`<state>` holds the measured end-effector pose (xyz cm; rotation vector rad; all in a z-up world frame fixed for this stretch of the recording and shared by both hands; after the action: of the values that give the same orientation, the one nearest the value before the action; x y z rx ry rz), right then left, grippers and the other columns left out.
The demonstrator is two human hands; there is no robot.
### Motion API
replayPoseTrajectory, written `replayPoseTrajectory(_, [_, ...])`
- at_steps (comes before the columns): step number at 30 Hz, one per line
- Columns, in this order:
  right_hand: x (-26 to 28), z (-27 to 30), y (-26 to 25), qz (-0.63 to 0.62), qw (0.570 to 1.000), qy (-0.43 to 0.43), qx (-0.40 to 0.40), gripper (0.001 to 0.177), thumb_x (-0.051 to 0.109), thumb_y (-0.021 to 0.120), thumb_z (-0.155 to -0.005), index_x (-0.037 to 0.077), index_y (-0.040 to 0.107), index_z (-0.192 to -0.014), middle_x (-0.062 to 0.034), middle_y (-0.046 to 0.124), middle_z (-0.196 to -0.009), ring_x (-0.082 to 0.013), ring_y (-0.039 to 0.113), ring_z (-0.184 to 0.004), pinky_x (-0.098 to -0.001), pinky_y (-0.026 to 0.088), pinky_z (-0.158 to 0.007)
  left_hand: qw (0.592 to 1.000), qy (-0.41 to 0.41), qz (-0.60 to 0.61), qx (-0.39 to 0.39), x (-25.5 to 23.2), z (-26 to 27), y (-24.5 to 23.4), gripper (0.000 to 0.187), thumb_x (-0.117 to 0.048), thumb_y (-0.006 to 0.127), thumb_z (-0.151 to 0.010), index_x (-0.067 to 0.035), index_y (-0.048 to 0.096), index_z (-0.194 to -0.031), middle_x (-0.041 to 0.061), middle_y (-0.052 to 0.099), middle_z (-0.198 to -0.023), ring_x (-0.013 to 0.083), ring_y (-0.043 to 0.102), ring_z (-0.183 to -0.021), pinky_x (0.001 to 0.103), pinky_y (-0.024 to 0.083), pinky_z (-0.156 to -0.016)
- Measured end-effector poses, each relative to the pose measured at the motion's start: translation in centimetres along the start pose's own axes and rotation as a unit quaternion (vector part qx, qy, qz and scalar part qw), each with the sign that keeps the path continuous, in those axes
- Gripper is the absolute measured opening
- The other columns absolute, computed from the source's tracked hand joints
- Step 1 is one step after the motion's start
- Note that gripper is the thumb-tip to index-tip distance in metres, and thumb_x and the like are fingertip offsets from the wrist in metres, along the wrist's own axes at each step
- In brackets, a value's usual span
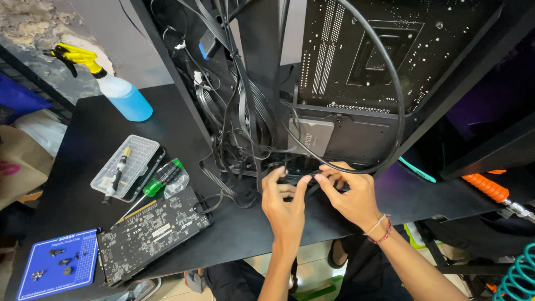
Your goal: The person organizes and bundles a large cluster of black cables inside an open computer case using zip ties. They gather the wires, wrap a tie around them, and pull it tight to secure the bundle.
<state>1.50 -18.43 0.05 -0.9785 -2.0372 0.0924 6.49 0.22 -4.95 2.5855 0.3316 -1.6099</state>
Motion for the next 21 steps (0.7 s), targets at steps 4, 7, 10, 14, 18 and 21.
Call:
replayPoseTrajectory(4, [0.0,0.0,0.1,0.013,1.000,-0.012,-0.001,0.016,0.003,0.087,-0.091,0.008,0.086,-0.106,-0.0032,0.086,-0.084,-0.0197,0.077,-0.064,-0.0297,0.061,-0.058,0.998,0.056,-0.005,0.028,-1.8,-0.2,0.8,0.055,-0.013,0.087,-0.098,0.005,0.067,-0.146,0.020,0.068,-0.125,0.0263,0.081,-0.070,0.032,0.070,-0.057])
replayPoseTrajectory(7, [0.0,0.0,0.1,0.013,1.000,-0.007,-0.003,0.014,0.003,0.087,-0.091,0.009,0.086,-0.104,-0.0038,0.086,-0.084,-0.0200,0.077,-0.064,-0.0301,0.060,-0.058,0.996,0.078,-0.019,0.042,-2.0,-0.2,1.2,0.056,-0.011,0.081,-0.102,0.008,0.062,-0.151,0.023,0.063,-0.129,0.0281,0.081,-0.073,0.035,0.071,-0.058])
replayPoseTrajectory(10, [-0.1,0.0,0.1,0.014,1.000,-0.002,-0.003,0.013,0.005,0.088,-0.091,0.010,0.085,-0.103,-0.0043,0.085,-0.083,-0.0215,0.076,-0.063,-0.0312,0.060,-0.057,0.996,0.085,-0.010,0.026,-1.9,0.1,0.9,0.056,-0.009,0.079,-0.103,0.008,0.060,-0.152,0.024,0.063,-0.130,0.0286,0.082,-0.073,0.035,0.071,-0.059])
replayPoseTrajectory(14, [0.5,-0.2,-0.1,0.022,1.000,0.000,-0.019,0.011,0.008,0.091,-0.090,0.008,0.085,-0.100,-0.0049,0.083,-0.077,-0.0216,0.074,-0.060,-0.0311,0.060,-0.058,0.996,0.082,-0.013,0.006,-1.7,0.7,0.6,0.055,-0.007,0.082,-0.100,0.009,0.063,-0.149,0.027,0.066,-0.133,0.0288,0.083,-0.072,0.035,0.072,-0.058])
replayPoseTrajectory(18, [-0.2,0.2,0.1,0.039,0.999,0.011,-0.025,0.011,0.013,0.092,-0.091,0.010,0.082,-0.096,-0.0043,0.077,-0.067,-0.0213,0.069,-0.055,-0.0306,0.058,-0.056,0.995,0.087,-0.005,0.039,-2.6,0.1,1.1,0.057,-0.010,0.080,-0.102,0.009,0.061,-0.152,0.028,0.065,-0.137,0.0299,0.084,-0.073,0.036,0.071,-0.059])
replayPoseTrajectory(21, [-0.2,0.3,0.0,0.043,0.999,0.003,-0.030,0.011,0.012,0.093,-0.091,0.010,0.082,-0.093,-0.0054,0.077,-0.065,-0.0234,0.068,-0.053,-0.0318,0.057,-0.055,0.992,0.094,-0.026,0.084,-3.7,-0.6,1.4,0.054,-0.014,0.075,-0.105,0.009,0.062,-0.152,0.027,0.065,-0.139,0.0298,0.084,-0.079,0.036,0.070,-0.060])
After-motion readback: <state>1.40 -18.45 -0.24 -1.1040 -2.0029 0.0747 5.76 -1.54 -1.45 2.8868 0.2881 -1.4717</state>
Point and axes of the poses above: each hand's wrist, its own z-axis away from the middle knuckle, its own y-axis out of the palm, x = y × z, the point moved 8 cm from there along -z, towards the middle knuckle
